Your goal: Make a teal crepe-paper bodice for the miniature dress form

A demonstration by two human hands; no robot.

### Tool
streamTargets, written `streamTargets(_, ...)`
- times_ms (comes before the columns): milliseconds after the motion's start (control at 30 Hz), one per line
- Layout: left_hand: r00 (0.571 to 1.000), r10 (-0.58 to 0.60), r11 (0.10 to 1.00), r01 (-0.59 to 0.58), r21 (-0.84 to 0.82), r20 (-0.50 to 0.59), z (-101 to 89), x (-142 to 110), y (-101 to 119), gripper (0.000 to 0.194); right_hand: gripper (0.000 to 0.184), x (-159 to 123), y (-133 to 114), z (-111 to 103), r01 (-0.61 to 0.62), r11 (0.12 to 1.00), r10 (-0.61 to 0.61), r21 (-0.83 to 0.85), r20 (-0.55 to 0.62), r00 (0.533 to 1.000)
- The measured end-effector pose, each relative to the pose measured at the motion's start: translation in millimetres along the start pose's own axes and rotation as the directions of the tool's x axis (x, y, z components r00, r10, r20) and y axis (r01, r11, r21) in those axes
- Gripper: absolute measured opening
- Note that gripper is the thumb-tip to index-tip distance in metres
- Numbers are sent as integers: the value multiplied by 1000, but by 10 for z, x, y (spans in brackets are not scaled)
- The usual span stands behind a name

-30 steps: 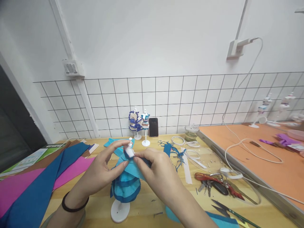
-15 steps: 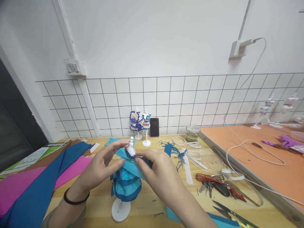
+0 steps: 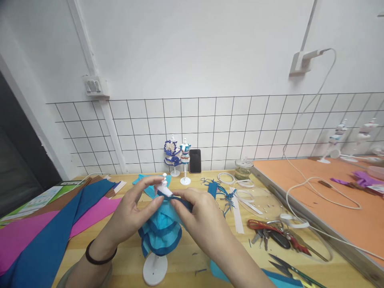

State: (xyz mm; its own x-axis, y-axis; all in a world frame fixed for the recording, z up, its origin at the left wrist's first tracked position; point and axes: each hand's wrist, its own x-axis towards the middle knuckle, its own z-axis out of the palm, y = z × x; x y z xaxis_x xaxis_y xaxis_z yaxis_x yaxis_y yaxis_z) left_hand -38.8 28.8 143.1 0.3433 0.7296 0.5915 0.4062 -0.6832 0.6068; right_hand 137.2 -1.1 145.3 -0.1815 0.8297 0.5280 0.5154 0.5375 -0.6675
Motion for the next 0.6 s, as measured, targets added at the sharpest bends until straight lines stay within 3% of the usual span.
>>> streamTargets(167,997,-66,995,63,-82,-40,-8,9,-18,24,27,6,13,-10,-36,998,36,-51,-4,999)
streamTargets(300,999,-7,995,4,-100,-35,-25,23,-12,19,30,5,20,-45,-102,990,100,-96,-28,995)
streamTargets(433,996,77,990,-73,-120,35,-41,35,3,23,17,1,-8,-71,-60,997,61,-38,14,998)
streamTargets(600,998,65,996,-64,-56,23,-25,26,22,17,17,-6,-58,-62,-32,999,32,-10,48,998)
